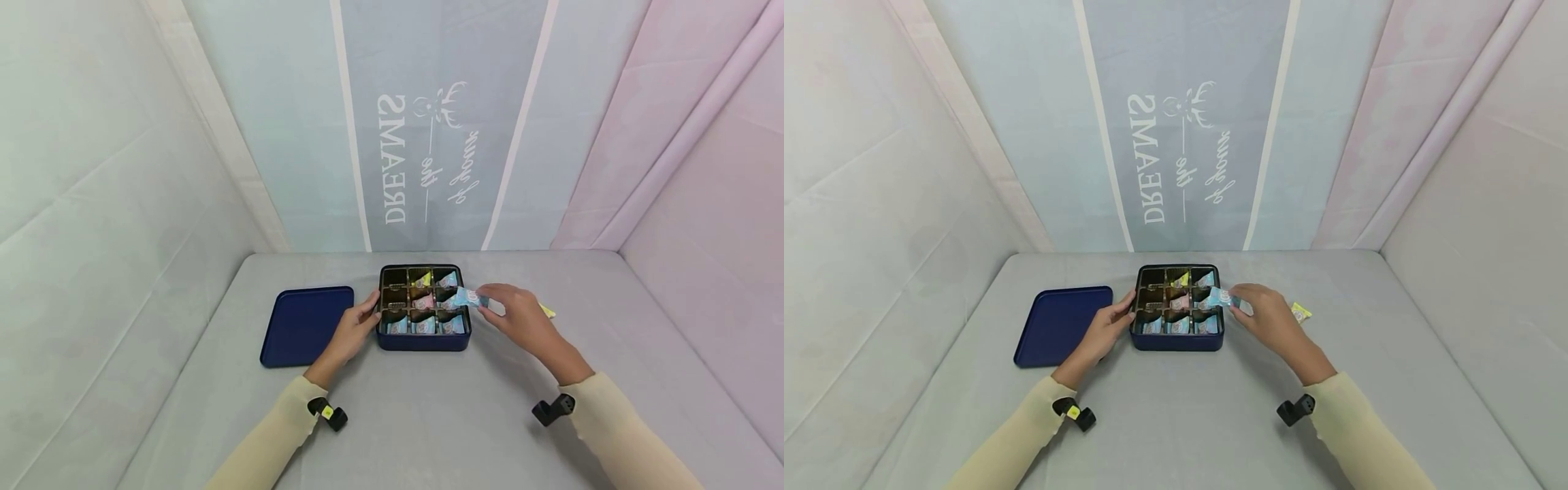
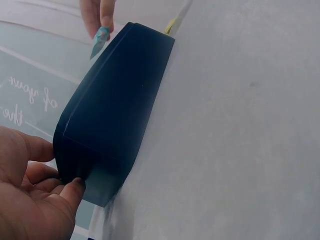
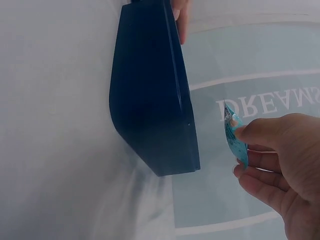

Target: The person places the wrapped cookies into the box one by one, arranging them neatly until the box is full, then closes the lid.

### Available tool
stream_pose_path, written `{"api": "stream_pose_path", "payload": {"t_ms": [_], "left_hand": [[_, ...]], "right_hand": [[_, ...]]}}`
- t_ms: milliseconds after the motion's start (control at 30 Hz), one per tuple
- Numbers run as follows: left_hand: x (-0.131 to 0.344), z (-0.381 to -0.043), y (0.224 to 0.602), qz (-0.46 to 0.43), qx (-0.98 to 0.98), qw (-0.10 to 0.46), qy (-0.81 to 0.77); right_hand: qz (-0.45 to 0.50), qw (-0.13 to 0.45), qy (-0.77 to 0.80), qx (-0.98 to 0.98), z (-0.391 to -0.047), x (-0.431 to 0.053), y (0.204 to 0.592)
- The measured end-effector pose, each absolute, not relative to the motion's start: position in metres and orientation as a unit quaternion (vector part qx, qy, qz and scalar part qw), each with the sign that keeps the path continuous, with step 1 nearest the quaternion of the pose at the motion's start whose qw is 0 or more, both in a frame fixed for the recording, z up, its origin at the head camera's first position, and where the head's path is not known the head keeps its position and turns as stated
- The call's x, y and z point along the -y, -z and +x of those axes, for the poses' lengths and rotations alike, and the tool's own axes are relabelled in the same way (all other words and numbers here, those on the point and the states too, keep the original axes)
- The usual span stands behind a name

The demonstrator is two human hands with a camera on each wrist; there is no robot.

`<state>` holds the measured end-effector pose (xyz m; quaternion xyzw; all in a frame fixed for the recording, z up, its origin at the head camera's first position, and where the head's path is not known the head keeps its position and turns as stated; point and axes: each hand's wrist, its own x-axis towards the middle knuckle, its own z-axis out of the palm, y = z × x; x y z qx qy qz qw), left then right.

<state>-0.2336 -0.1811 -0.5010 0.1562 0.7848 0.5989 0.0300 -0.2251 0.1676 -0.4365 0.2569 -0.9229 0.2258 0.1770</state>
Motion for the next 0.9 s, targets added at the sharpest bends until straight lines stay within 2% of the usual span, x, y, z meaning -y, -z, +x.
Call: {"api": "stream_pose_path", "payload": {"t_ms": [433,700,900], "left_hand": [[0.180,-0.236,0.502,0.154,-0.786,0.022,-0.598],[0.180,-0.233,0.500,0.156,-0.783,0.020,-0.602],[0.180,-0.236,0.506,0.162,-0.784,0.017,-0.600]], "right_hand": [[0.270,0.174,-0.240,0.916,-0.241,-0.153,0.441],[0.273,0.144,-0.247,0.919,-0.249,-0.136,0.447],[0.297,0.156,-0.246,0.909,-0.253,-0.122,0.445]]}}
